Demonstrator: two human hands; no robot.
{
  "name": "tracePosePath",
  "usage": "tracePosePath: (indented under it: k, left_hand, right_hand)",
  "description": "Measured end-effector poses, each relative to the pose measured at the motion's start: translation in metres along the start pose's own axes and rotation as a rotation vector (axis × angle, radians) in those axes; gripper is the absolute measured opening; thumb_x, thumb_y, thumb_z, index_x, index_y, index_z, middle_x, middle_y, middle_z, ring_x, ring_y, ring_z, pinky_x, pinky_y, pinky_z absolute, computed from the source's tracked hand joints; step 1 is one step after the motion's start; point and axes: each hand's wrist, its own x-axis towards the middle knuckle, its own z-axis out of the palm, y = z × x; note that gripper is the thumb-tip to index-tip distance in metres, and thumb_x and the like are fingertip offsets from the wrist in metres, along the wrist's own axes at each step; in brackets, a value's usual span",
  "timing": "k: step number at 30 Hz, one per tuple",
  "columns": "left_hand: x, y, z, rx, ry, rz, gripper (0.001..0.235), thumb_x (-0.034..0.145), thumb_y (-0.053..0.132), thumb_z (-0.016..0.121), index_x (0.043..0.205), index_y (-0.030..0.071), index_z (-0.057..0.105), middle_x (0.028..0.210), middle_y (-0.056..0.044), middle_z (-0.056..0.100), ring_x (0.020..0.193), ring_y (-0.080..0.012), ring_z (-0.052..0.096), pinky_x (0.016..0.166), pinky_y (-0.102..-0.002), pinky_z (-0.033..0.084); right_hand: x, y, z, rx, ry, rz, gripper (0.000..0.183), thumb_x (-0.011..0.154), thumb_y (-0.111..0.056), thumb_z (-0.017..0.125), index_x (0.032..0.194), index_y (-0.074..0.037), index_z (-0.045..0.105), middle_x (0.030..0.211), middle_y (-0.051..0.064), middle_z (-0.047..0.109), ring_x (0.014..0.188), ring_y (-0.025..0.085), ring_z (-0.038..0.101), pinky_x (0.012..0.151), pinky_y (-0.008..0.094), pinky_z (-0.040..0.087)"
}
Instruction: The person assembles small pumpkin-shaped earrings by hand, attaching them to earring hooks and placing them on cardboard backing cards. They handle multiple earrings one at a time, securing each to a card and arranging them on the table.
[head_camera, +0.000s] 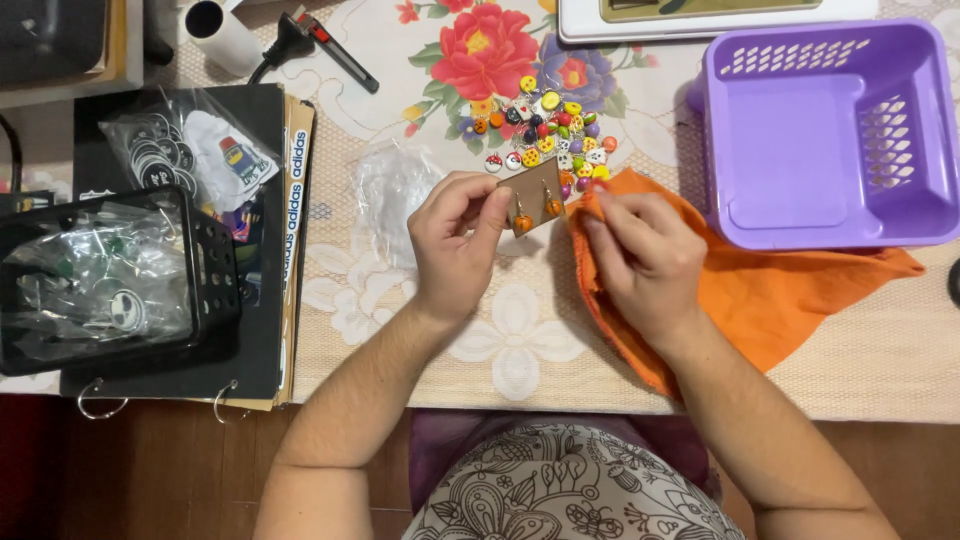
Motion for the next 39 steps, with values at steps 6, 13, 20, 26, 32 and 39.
tracePosePath:
  k: [6,13,20,26,32,39]
  left_hand:
    - [-0.005,0.007,0.008,0.028,-0.097,0.005,0.005,0.097,0.0,0.066,0.093,-0.001,0.069,0.081,-0.008,0.064,0.066,-0.017,0.067,0.057,-0.027,0.059]
    - [-0.001,0.009,0.005,-0.042,-0.123,0.004,0.008,0.099,0.001,0.063,0.093,0.0,0.067,0.081,-0.008,0.062,0.067,-0.0151,0.066,0.058,-0.028,0.059]
    - [-0.001,-0.002,0.002,-0.09,-0.091,-0.078,0.008,0.1,0.002,0.061,0.094,-0.001,0.066,0.081,-0.008,0.06,0.066,-0.0139,0.066,0.061,-0.029,0.062]
    - [-0.002,-0.007,0.003,-0.163,-0.036,-0.091,0.009,0.101,0.001,0.059,0.095,-0.003,0.064,0.083,-0.008,0.057,0.066,-0.0149,0.068,0.06,-0.03,0.062]
    - [0.002,-0.002,-0.001,-0.042,0.01,-0.041,0.007,0.1,0.001,0.062,0.096,-0.004,0.067,0.085,-0.008,0.06,0.067,-0.016,0.069,0.061,-0.029,0.063]
    - [-0.006,0.006,0.008,0.053,-0.053,-0.009,0.004,0.096,0.001,0.067,0.096,-0.001,0.07,0.084,-0.008,0.065,0.068,-0.0185,0.072,0.059,-0.029,0.063]
  right_hand:
    - [0.01,-0.004,0.007,-0.139,0.19,-0.396,0.008,0.092,-0.006,0.077,0.098,-0.009,0.081,0.087,0.011,0.064,0.069,0.029,0.058,0.065,0.041,0.053]
    - [0.009,0.011,-0.003,-0.288,0.109,-0.313,0.017,0.099,-0.003,0.066,0.108,-0.008,0.079,0.096,0.012,0.059,0.083,0.031,0.058,0.072,0.039,0.051]
    - [-0.003,0.009,-0.003,0.017,0.131,-0.227,0.018,0.095,0.005,0.069,0.107,-0.001,0.081,0.095,0.017,0.059,0.079,0.03,0.056,0.063,0.033,0.048]
    - [-0.004,0.007,0.007,-0.15,-0.007,-0.206,0.019,0.091,-0.001,0.07,0.104,-0.011,0.079,0.093,0.007,0.064,0.077,0.026,0.062,0.066,0.036,0.052]
    - [0.001,-0.001,-0.007,-0.043,0.133,-0.258,0.026,0.075,0.006,0.068,0.094,-0.006,0.081,0.085,0.008,0.062,0.06,0.019,0.05,0.053,0.033,0.048]
    - [0.003,-0.012,0.015,-0.34,0.112,-0.387,0.019,0.085,-0.002,0.072,0.102,-0.008,0.079,0.093,0.008,0.063,0.073,0.023,0.06,0.065,0.035,0.055]
